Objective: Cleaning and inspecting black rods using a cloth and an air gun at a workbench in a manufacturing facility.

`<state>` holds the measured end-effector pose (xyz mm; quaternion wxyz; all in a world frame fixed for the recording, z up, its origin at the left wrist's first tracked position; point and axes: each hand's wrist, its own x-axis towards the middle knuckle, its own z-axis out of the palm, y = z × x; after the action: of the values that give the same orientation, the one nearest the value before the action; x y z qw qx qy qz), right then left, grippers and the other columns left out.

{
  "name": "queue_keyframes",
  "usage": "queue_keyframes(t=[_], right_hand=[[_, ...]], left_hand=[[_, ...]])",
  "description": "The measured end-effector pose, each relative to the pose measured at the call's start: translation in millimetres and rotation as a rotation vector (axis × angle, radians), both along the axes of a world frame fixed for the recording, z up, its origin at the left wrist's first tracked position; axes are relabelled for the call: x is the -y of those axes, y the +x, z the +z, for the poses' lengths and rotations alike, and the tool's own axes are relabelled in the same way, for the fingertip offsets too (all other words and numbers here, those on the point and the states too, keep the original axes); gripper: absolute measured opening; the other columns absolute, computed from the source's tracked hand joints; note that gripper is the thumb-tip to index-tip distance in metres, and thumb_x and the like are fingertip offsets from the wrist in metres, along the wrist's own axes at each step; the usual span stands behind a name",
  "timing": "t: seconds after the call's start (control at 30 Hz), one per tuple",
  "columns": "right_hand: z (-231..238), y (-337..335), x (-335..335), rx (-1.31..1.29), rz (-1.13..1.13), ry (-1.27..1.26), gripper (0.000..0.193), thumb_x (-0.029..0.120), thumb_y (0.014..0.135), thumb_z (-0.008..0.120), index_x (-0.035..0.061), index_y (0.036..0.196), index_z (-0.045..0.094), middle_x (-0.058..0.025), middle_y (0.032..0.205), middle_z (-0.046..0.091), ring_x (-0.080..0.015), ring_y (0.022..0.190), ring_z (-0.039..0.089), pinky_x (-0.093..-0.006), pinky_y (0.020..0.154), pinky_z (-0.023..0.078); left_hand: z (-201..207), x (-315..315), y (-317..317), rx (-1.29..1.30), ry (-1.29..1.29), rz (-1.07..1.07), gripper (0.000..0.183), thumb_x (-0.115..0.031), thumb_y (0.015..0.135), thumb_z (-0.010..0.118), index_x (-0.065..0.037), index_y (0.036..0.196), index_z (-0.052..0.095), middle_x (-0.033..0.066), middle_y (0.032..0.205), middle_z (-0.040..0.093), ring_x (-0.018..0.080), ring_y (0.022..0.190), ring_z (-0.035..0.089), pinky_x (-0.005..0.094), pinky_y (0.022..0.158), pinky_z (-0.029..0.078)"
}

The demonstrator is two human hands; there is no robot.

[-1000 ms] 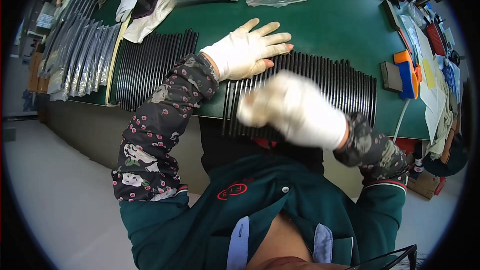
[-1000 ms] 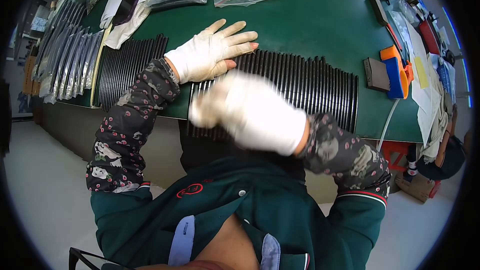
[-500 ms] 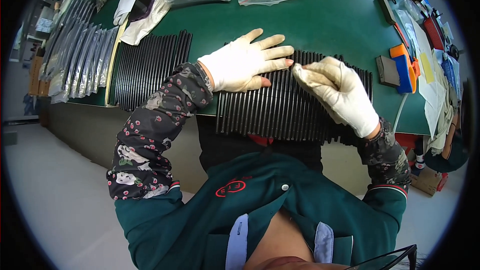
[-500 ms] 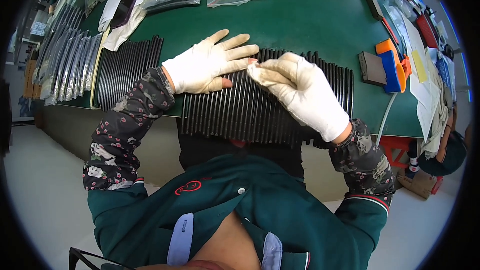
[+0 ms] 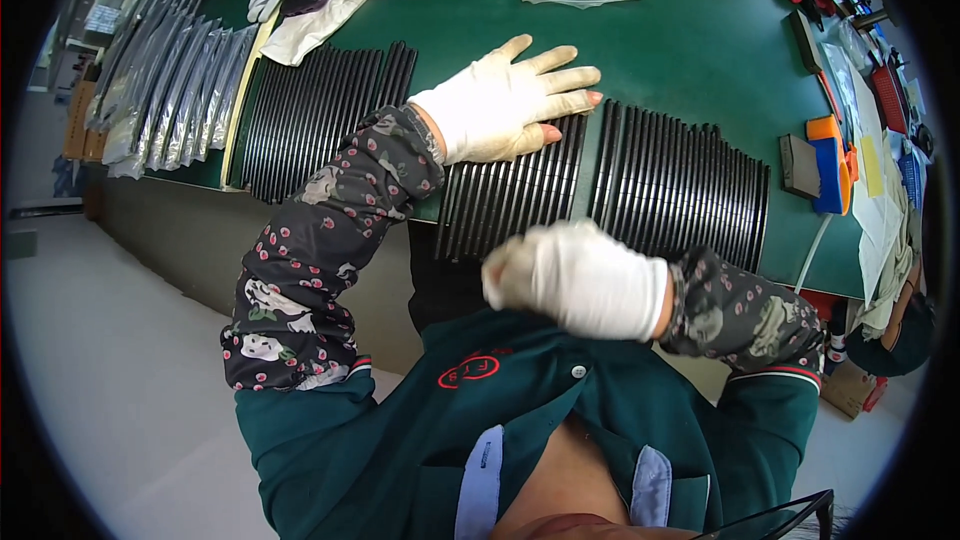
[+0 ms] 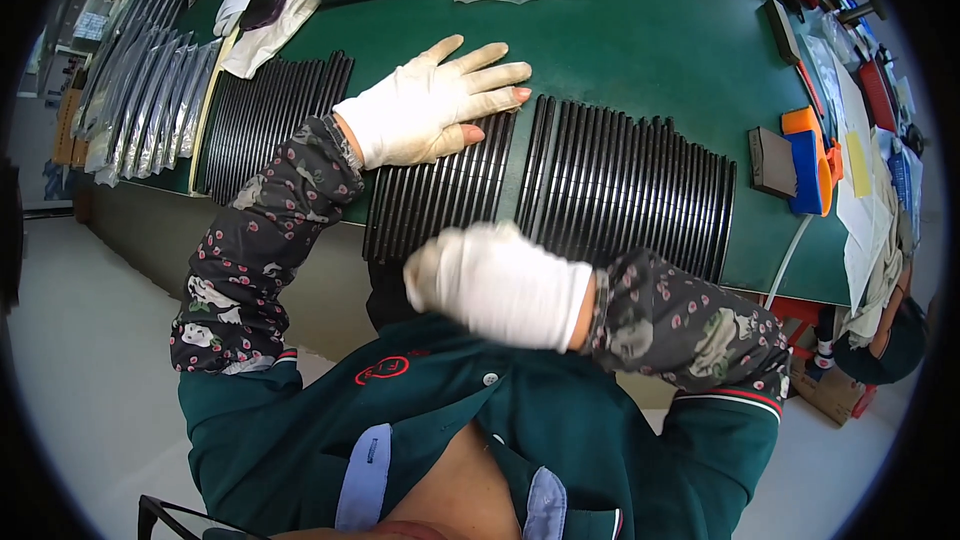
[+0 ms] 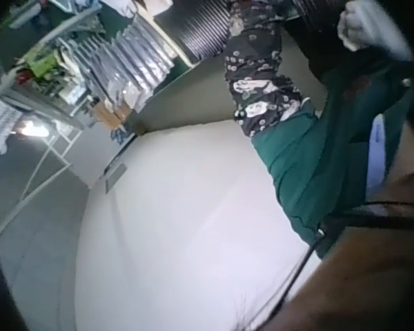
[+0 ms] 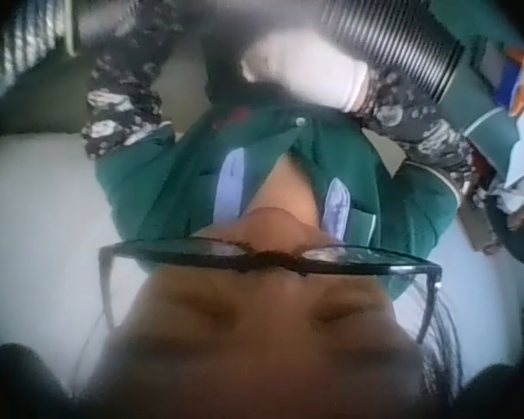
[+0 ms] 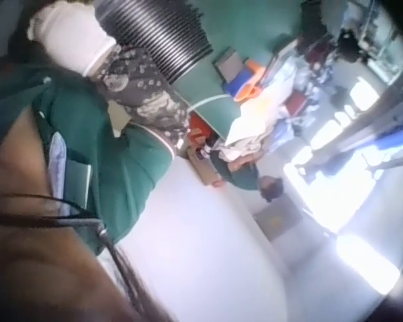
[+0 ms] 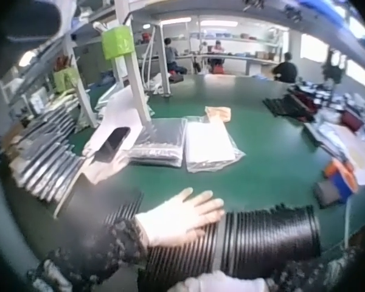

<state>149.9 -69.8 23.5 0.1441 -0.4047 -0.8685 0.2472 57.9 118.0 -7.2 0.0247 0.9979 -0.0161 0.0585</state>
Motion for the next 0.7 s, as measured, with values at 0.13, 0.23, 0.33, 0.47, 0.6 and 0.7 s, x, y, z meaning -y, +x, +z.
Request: queue_keyframes(t=[0.13, 0.23, 0.33, 0.47, 0.6, 0.7], right_hand=[[11.8, -0.1, -20.4, -0.28, -0.044, 0.241, 0.017, 0.012, 0.082, 0.064, 0.0058, 0.097, 0.063, -0.0079, 0.087, 0.062, -0.0261, 0.078, 0.063, -0.0373, 0.066, 0.053], [-6.0, 2.6, -55.2, -0.048, -0.224, 0.287, 0.015, 0.014, 0.083, 0.062, 0.0065, 0.096, 0.062, -0.0105, 0.086, 0.062, -0.0266, 0.079, 0.065, -0.0392, 0.066, 0.053], [-6.0, -29.2, -1.8, 0.103, 0.118, 0.08, 0.012, 0.02, 0.088, 0.057, 0.01, 0.092, 0.062, -0.0044, 0.081, 0.063, -0.0216, 0.075, 0.065, -0.0322, 0.063, 0.054], [18.9, -18.7, -35.9, -0.309, -0.056, 0.229, 0.019, 0.015, 0.085, 0.059, 0.0059, 0.101, 0.063, -0.0087, 0.087, 0.061, -0.0274, 0.077, 0.063, -0.0374, 0.065, 0.052], [-10.7, -38.7, -28.9, 0.181, -0.066, 0.152, 0.023, 0.015, 0.083, 0.058, 0.0088, 0.105, 0.06, -0.0056, 0.088, 0.062, -0.0228, 0.073, 0.064, -0.0332, 0.057, 0.053], [-5.5, -45.1, -2.4, 0.188, 0.201, 0.012, 0.016, 0.015, 0.084, 0.057, 0.0105, 0.099, 0.061, -0.0043, 0.086, 0.062, -0.0203, 0.072, 0.064, -0.0297, 0.056, 0.052]], left_hand=[[-1.5, 0.6, -2.2, 0.029, -0.01, 0.02, 0.059, -0.028, 0.087, 0.061, -0.017, 0.142, 0.042, 0.0036, 0.152, 0.035, 0.0277, 0.141, 0.031, 0.0524, 0.114, 0.027], [0.8, -1.5, 0.6, 0.019, 0.108, 0.003, 0.059, -0.026, 0.087, 0.062, -0.018, 0.142, 0.042, 0.0034, 0.152, 0.035, 0.0273, 0.141, 0.031, 0.052, 0.115, 0.026], [-0.5, 2.5, 1.5, 0.007, -0.03, 0.027, 0.059, -0.028, 0.088, 0.062, -0.018, 0.142, 0.042, 0.0027, 0.151, 0.036, 0.0269, 0.141, 0.032, 0.0516, 0.114, 0.027], [-2.7, 2.3, 2.1, 0.005, 0.006, 0.032, 0.057, -0.029, 0.089, 0.06, -0.018, 0.142, 0.042, 0.0025, 0.151, 0.036, 0.0266, 0.141, 0.031, 0.0513, 0.114, 0.027], [-0.5, -0.7, 2.4, 0.009, 0.04, 0.008, 0.057, -0.03, 0.09, 0.058, -0.018, 0.143, 0.042, 0.002, 0.152, 0.035, 0.0265, 0.141, 0.031, 0.0515, 0.114, 0.028], [-2.5, 2.4, 1.7, 0.007, 0.014, 0.029, 0.058, -0.029, 0.089, 0.06, -0.019, 0.143, 0.041, 0.0018, 0.152, 0.035, 0.0264, 0.141, 0.032, 0.0521, 0.114, 0.028]])
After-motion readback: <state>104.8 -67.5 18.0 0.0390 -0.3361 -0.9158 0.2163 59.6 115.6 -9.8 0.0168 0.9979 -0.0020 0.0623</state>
